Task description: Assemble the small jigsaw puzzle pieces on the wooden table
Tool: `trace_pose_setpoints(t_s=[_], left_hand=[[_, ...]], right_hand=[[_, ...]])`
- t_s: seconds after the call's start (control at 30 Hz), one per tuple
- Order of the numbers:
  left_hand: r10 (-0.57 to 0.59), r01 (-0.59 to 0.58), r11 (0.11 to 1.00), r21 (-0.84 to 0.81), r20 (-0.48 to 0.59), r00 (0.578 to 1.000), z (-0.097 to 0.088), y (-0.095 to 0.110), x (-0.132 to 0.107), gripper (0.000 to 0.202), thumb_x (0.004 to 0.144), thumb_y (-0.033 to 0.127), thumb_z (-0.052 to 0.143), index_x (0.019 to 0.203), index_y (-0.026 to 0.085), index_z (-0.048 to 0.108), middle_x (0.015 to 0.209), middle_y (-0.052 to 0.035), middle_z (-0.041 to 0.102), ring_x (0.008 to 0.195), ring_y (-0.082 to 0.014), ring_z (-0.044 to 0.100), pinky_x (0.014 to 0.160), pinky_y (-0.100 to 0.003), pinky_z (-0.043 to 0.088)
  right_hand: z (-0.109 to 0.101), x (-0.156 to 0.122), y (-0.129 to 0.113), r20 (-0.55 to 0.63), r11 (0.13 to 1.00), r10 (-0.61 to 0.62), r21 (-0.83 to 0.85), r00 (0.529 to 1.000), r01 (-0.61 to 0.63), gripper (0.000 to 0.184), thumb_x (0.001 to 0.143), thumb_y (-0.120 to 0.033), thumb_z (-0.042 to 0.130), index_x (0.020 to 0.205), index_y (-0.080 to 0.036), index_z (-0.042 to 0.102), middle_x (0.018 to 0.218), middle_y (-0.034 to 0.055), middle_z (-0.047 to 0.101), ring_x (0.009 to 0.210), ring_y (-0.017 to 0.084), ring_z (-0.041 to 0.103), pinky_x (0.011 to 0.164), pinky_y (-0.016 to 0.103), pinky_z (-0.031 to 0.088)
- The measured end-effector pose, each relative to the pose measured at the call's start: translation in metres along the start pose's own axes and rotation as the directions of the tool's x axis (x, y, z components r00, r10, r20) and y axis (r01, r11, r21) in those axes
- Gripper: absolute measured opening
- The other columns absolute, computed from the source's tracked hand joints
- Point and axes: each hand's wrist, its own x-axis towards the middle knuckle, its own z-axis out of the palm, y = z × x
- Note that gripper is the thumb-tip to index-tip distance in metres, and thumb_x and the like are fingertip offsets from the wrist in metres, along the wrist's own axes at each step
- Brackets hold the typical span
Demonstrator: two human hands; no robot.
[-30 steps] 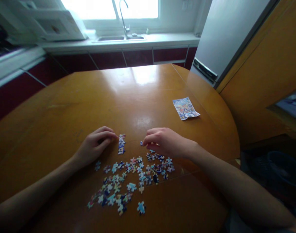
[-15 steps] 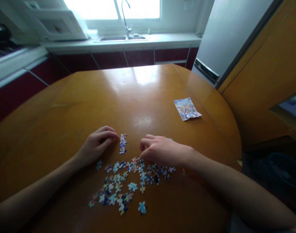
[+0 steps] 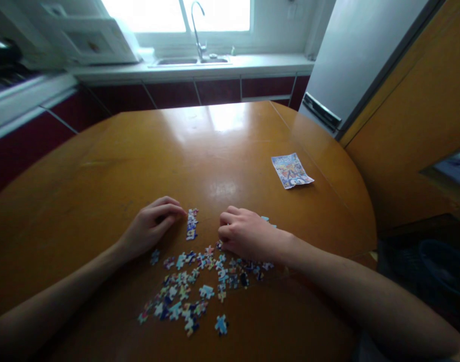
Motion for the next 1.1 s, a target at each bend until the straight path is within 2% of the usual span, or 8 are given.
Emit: trace_pose_setpoints(t_s=[0.13,0.23,0.33,0.53,0.83,1.1], left_hand=[[0.000,0.000,1.000,-0.003,0.003,1.000,0.000,-0.001,0.000,0.020,0.093,0.022,0.052,0.088,0.020,0.071,0.097,-0.0058,0.065,0.092,-0.0194,0.061,0.083,-0.034,0.051],[0.000,0.000,1.000,-0.013,0.010,1.000,0.000,-0.001,0.000,0.020,0.093,0.022,0.053,0.088,0.020,0.071,0.097,-0.0058,0.065,0.092,-0.0193,0.061,0.083,-0.034,0.051],[0.003,-0.003,1.000,-0.014,0.009,1.000,0.000,-0.001,0.000,0.019,0.093,0.022,0.052,0.088,0.019,0.071,0.097,-0.0057,0.064,0.092,-0.0190,0.061,0.083,-0.034,0.050],[0.011,-0.011,1.000,-0.017,0.005,1.000,0.000,-0.001,0.000,0.019,0.093,0.020,0.053,0.088,0.019,0.071,0.096,-0.0054,0.064,0.091,-0.0189,0.061,0.082,-0.034,0.049],[0.015,-0.016,1.000,-0.023,-0.005,1.000,0.001,-0.001,0.000,0.018,0.093,0.019,0.053,0.088,0.019,0.071,0.096,-0.0047,0.063,0.091,-0.0182,0.060,0.082,-0.032,0.049],[0.034,-0.034,0.999,-0.024,-0.014,0.999,0.002,-0.002,-0.001,0.019,0.093,0.017,0.054,0.088,0.019,0.071,0.095,-0.0048,0.064,0.091,-0.0175,0.060,0.081,-0.032,0.048]], right_hand=[[-0.001,-0.001,0.004,-0.036,0.996,0.074,-0.048,0.997,-0.076,0.026,0.094,-0.032,0.064,0.074,-0.017,0.067,0.088,0.0077,0.065,0.087,0.020,0.053,0.077,0.033,0.044],[-0.002,-0.002,0.010,-0.123,0.994,0.105,-0.012,0.987,-0.107,0.024,0.098,-0.029,0.058,0.080,-0.018,0.068,0.089,0.0075,0.064,0.087,0.019,0.052,0.076,0.031,0.043],[-0.001,-0.003,0.015,-0.159,0.994,0.103,0.038,0.982,-0.098,0.017,0.098,-0.023,0.058,0.088,-0.019,0.071,0.092,0.0068,0.064,0.087,0.018,0.052,0.075,0.029,0.043],[0.005,-0.004,0.017,-0.108,0.998,0.048,0.051,0.993,-0.043,0.022,0.099,-0.023,0.056,0.086,-0.019,0.073,0.094,0.0066,0.065,0.089,0.017,0.053,0.077,0.029,0.044],[0.006,-0.004,0.015,-0.079,0.996,0.072,0.064,0.994,-0.067,0.011,0.092,-0.019,0.065,0.087,-0.021,0.075,0.094,0.0057,0.066,0.089,0.018,0.055,0.080,0.030,0.046],[0.004,-0.002,0.009,-0.044,0.993,0.112,0.054,0.993,-0.109,0.011,0.093,-0.017,0.063,0.086,-0.017,0.071,0.093,0.0077,0.065,0.091,0.020,0.053,0.079,0.031,0.046]])
